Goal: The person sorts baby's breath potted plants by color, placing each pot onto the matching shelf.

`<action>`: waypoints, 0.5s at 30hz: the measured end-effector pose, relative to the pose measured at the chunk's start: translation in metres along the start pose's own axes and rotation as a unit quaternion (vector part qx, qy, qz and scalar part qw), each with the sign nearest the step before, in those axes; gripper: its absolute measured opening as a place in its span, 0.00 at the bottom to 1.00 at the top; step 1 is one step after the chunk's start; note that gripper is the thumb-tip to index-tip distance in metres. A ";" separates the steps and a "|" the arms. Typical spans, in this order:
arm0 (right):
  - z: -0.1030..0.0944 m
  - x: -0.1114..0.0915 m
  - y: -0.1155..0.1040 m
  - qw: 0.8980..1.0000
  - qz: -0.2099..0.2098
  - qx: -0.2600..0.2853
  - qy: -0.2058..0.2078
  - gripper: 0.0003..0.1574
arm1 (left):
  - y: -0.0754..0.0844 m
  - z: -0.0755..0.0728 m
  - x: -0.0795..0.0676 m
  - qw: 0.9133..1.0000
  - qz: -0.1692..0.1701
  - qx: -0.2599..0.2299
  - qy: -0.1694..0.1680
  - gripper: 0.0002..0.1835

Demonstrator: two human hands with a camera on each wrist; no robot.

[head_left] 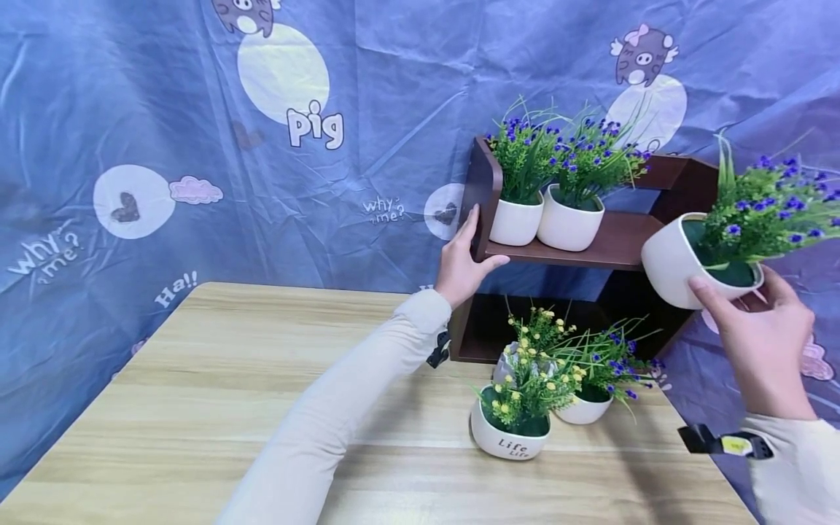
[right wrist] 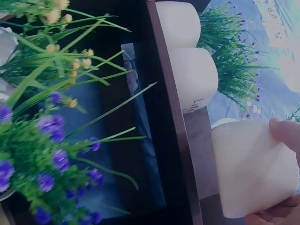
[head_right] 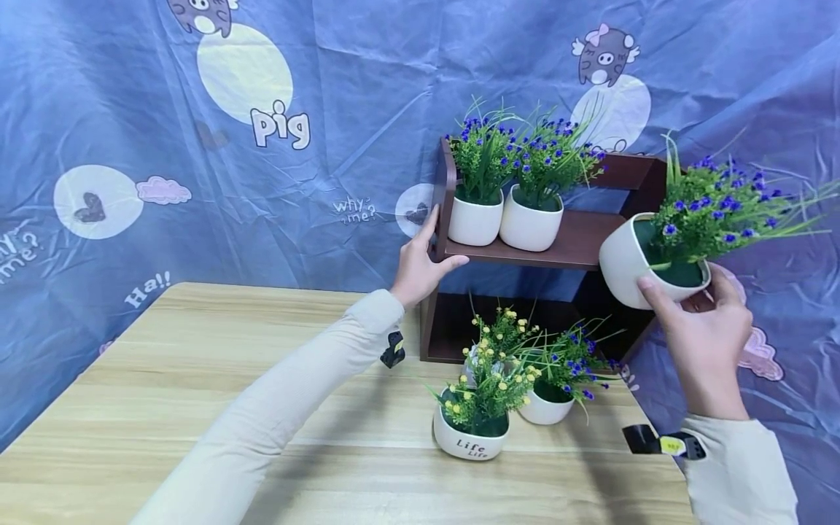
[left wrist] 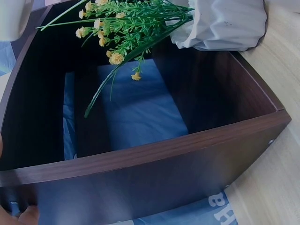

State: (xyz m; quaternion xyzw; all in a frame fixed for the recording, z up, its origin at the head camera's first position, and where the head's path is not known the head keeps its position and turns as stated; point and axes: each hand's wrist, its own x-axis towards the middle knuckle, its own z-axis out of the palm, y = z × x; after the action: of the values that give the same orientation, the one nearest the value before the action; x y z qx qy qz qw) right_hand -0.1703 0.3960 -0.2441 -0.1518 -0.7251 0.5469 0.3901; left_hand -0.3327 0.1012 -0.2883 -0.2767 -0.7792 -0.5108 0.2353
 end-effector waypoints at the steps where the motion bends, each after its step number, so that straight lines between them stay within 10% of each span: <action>1: 0.002 0.003 -0.002 1.000 -0.004 -0.002 -0.004 0.42 | 0.000 0.000 0.000 1.000 0.000 0.000 0.001 0.49; 15: 0.036 0.046 -0.021 0.993 -0.041 -0.105 -0.035 0.34 | -0.001 0.001 0.000 1.000 -0.008 0.003 -0.004 0.49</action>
State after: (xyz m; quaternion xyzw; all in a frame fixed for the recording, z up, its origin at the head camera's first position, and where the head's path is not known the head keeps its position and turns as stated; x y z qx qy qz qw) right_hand -0.2223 0.3940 -0.2105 -0.1429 -0.7972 0.4562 0.3687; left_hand -0.3328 0.1018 -0.2892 -0.2716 -0.7840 -0.5092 0.2286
